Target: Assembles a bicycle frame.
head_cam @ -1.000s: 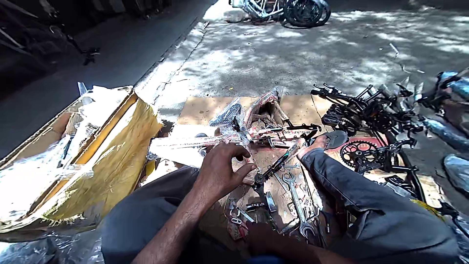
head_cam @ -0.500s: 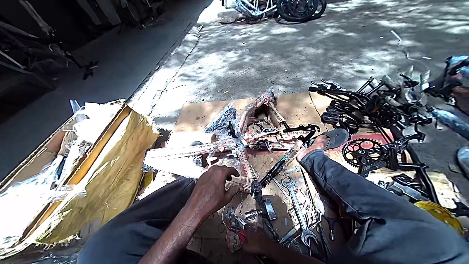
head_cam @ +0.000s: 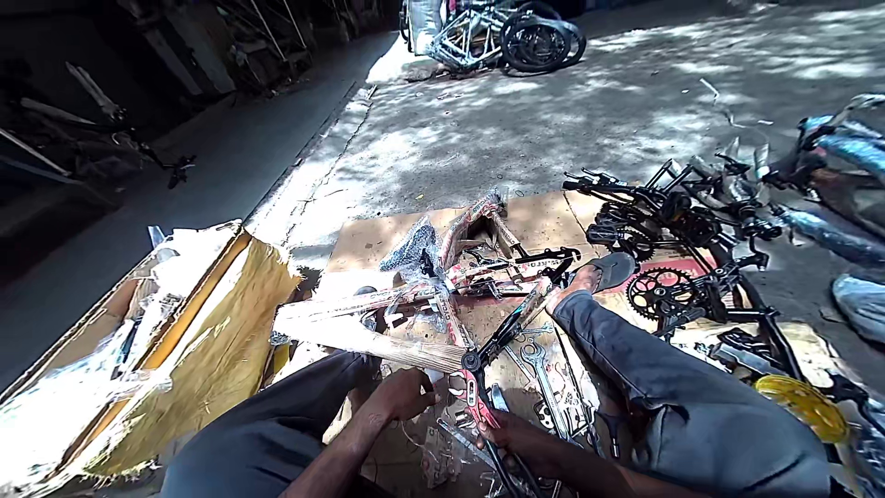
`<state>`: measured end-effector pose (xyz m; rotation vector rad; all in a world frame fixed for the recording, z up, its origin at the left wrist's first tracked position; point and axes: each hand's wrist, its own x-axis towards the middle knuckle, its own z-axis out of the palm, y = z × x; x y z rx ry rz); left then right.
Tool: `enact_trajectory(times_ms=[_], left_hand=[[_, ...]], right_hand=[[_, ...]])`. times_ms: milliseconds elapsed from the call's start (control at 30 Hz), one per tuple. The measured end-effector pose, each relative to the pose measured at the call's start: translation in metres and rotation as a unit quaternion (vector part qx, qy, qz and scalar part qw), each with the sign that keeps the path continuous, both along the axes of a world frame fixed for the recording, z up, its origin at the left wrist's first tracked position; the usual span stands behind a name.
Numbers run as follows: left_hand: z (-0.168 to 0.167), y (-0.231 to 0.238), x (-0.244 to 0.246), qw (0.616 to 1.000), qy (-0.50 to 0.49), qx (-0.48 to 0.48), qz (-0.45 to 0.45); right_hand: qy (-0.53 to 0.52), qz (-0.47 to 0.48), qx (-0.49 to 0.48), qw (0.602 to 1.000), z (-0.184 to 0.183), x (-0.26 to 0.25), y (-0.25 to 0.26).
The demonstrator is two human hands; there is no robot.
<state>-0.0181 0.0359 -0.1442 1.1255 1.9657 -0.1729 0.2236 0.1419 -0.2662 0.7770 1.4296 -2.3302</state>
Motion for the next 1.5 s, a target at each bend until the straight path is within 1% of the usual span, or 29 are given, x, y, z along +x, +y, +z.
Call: enact_trajectory(times_ms=[67, 100, 133, 167, 233, 267, 300, 333, 367, 467, 500, 533, 600, 633, 700, 733, 767, 800, 867, 933, 1000, 1133, 1233, 1300, 1367, 1500], left_hand=[[-0.027, 0.008, 0.012, 0.998, -0.053, -0.002, 0.043], [-0.042, 0.011, 0.021, 0.99, -0.1, 0.012, 0.098], [-0.056, 0.015, 0.032, 0.97, -0.164, 0.033, 0.176], [-0.071, 0.019, 0.047, 0.933, -0.233, 0.068, 0.266], [-0.101, 0.026, 0.08, 0.824, -0.345, 0.152, 0.422], [-0.115, 0.028, 0.094, 0.769, -0.391, 0.185, 0.472], [-0.126, 0.03, 0.104, 0.725, -0.424, 0.199, 0.505], [-0.133, 0.03, 0.108, 0.696, -0.446, 0.198, 0.527], [-0.137, 0.029, 0.109, 0.681, -0.461, 0.19, 0.537], [-0.142, 0.031, 0.102, 0.673, -0.448, 0.187, 0.558], [-0.14, 0.033, 0.098, 0.672, -0.443, 0.187, 0.563], [-0.139, 0.035, 0.095, 0.668, -0.449, 0.187, 0.563], [-0.14, 0.038, 0.094, 0.644, -0.474, 0.203, 0.566], [-0.141, 0.041, 0.096, 0.624, -0.484, 0.222, 0.573], [-0.142, 0.05, 0.1, 0.597, -0.486, 0.24, 0.591], [-0.142, 0.054, 0.101, 0.592, -0.477, 0.234, 0.606], [-0.142, 0.057, 0.104, 0.586, -0.47, 0.226, 0.621], [-0.144, 0.06, 0.107, 0.572, -0.47, 0.228, 0.632], [-0.15, 0.063, 0.113, 0.545, -0.476, 0.249, 0.643], [-0.153, 0.066, 0.117, 0.537, -0.472, 0.274, 0.643], [-0.154, 0.069, 0.119, 0.533, -0.468, 0.293, 0.642], [-0.156, 0.069, 0.118, 0.533, -0.458, 0.308, 0.641], [-0.158, 0.069, 0.116, 0.537, -0.46, 0.305, 0.638], [-0.161, 0.07, 0.116, 0.532, -0.465, 0.311, 0.636], [-0.161, 0.072, 0.116, 0.536, -0.463, 0.306, 0.636], [-0.154, 0.068, 0.109, 0.571, -0.441, 0.279, 0.634]], right_hand=[[-0.01, -0.07, -0.055, 0.996, -0.001, 0.002, -0.002], [-0.014, -0.1, -0.074, 0.992, -0.003, 0.0, -0.003], [-0.015, -0.123, -0.091, 0.988, -0.005, -0.002, -0.003], [-0.015, -0.133, -0.105, 0.985, -0.007, -0.003, -0.002], [-0.021, -0.132, -0.12, 0.984, -0.011, -0.004, 0.006], [-0.033, -0.117, -0.099, 0.988, -0.012, -0.004, 0.011], [-0.048, -0.086, -0.052, 0.994, -0.013, -0.003, 0.018], [-0.06, -0.042, 0.012, 0.997, -0.015, -0.002, 0.023], [-0.07, -0.004, 0.074, 0.995, -0.018, -0.002, 0.027], [-0.084, 0.075, 0.192, 0.975, -0.019, -0.002, 0.032], [-0.086, 0.089, 0.21, 0.97, -0.021, -0.003, 0.034], [-0.084, 0.096, 0.209, 0.969, -0.024, -0.004, 0.037], [-0.071, 0.098, 0.177, 0.977, -0.026, -0.006, 0.044], [-0.061, 0.095, 0.193, 0.975, -0.027, -0.007, 0.045], [-0.059, 0.103, 0.285, 0.951, -0.028, -0.01, 0.049], [-0.061, 0.112, 0.312, 0.941, -0.028, -0.01, 0.051], [-0.061, 0.114, 0.301, 0.945, -0.028, -0.009, 0.052], [-0.058, 0.102, 0.248, 0.962, -0.029, -0.006, 0.053], [-0.073, 0.069, 0.096, 0.99, -0.029, -0.001, 0.06], [-0.116, 0.051, -0.016, 0.992, -0.027, 0.001, 0.067], [-0.141, 0.059, -0.065, 0.986, -0.03, -0.001, 0.07], [-0.107, 0.079, -0.124, 0.983, -0.045, -0.002, 0.069], [-0.099, 0.071, -0.14, 0.983, -0.05, -0.002, 0.069], [-0.09, 0.096, -0.142, 0.981, -0.049, -0.002, 0.075], [-0.087, 0.105, -0.134, 0.982, -0.046, -0.003, 0.074], [-0.107, 0.045, -0.081, 0.99, -0.042, -0.01, 0.044]])
